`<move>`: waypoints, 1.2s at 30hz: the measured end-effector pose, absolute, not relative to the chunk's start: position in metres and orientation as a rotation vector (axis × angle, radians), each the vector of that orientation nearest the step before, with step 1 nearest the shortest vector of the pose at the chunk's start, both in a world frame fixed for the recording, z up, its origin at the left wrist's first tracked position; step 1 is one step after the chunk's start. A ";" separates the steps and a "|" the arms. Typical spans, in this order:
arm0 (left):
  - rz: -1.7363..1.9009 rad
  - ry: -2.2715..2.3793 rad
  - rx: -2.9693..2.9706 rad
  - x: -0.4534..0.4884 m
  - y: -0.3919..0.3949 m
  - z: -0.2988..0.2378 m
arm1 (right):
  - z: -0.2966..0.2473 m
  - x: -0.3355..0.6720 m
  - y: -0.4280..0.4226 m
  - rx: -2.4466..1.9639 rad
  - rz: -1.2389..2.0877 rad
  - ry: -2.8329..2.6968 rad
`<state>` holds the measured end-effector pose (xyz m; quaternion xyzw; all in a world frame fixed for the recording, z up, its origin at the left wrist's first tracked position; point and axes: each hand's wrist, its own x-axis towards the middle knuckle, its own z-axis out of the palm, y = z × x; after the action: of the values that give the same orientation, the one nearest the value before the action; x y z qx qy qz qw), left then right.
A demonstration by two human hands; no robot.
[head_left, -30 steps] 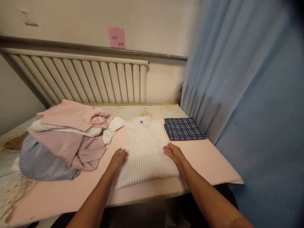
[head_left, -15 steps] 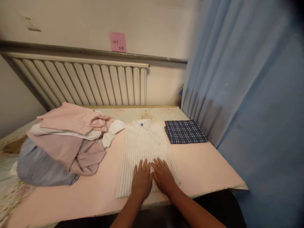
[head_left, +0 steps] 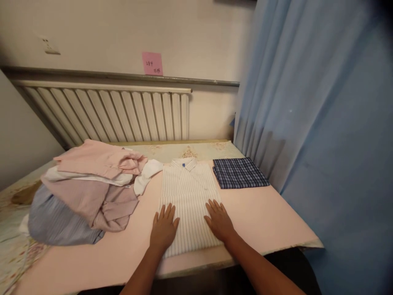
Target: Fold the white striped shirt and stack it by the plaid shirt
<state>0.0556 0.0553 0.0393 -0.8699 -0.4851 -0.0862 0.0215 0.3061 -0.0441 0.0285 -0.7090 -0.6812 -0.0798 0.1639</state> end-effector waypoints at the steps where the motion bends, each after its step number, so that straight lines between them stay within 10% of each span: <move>1: -0.274 -1.509 -2.687 0.052 0.055 0.038 | 0.027 0.309 -0.044 -2.029 -0.236 -1.943; 36: -0.400 -1.365 -2.768 0.105 -0.026 0.046 | 0.030 0.268 -0.098 -1.886 -0.249 -1.995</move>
<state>0.1046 -0.0256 0.0455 -0.8894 -0.4386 -0.1284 0.0145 0.2685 -0.0979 0.0304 -0.6715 -0.7103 -0.0886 0.1915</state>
